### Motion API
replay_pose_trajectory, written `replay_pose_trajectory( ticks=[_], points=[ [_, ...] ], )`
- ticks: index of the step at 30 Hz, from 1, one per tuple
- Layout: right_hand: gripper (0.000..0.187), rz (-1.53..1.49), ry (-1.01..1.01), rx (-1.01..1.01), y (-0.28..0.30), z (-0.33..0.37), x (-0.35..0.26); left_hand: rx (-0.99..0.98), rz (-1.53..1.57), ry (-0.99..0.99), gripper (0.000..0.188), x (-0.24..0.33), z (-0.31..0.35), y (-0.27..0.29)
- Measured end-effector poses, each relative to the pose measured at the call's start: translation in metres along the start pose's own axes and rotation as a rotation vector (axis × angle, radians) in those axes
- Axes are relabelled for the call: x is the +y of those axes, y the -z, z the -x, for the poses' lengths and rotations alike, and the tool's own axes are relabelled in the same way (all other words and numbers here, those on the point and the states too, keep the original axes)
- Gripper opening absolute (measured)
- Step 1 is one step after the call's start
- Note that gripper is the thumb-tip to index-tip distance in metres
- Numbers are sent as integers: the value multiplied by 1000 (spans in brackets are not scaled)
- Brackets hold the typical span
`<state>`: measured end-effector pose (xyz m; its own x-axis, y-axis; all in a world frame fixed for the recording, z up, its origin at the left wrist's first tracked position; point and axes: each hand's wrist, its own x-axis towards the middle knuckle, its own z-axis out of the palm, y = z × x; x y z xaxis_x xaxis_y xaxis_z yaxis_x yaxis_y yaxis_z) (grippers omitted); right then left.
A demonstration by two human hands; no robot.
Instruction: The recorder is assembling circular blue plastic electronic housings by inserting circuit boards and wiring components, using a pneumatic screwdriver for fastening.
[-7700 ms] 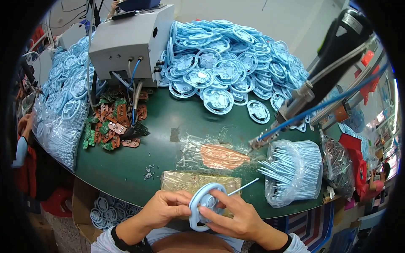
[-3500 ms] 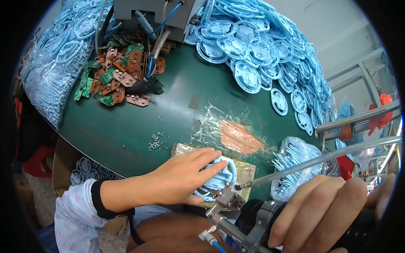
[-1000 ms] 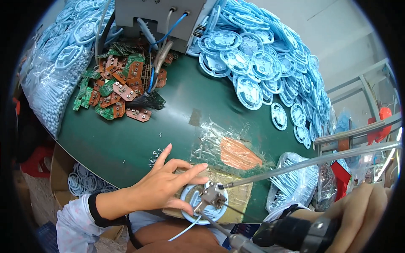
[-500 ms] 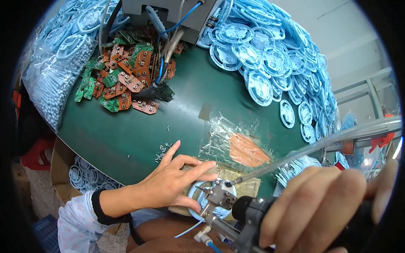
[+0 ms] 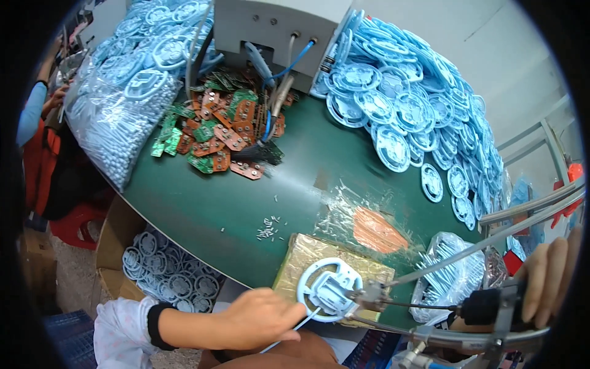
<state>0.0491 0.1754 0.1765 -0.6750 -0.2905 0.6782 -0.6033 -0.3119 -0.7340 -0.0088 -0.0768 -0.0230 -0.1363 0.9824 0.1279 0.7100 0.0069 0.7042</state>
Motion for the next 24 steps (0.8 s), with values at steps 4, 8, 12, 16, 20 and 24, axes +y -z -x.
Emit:
replay_pose_trajectory(
  ticks=[4,8,12,16,20,24],
  points=[
    [50,315,-651,-266,34,6,-51,153,239,-55,24,-7,4,1],
    [46,510,-358,158,25,41,-37,81,224,-17,17,-12,23,81],
    [43,664,-133,497,22,58,-33,-286,71,298,21,-19,52,151],
    [23,554,-211,689,30,56,-37,480,-585,389,34,-77,53,157],
    [55,589,-185,552,45,38,-15,731,-732,568,28,-159,88,146],
    [49,1385,133,912,42,59,-37,808,-627,623,7,-179,83,150]
  ],
)
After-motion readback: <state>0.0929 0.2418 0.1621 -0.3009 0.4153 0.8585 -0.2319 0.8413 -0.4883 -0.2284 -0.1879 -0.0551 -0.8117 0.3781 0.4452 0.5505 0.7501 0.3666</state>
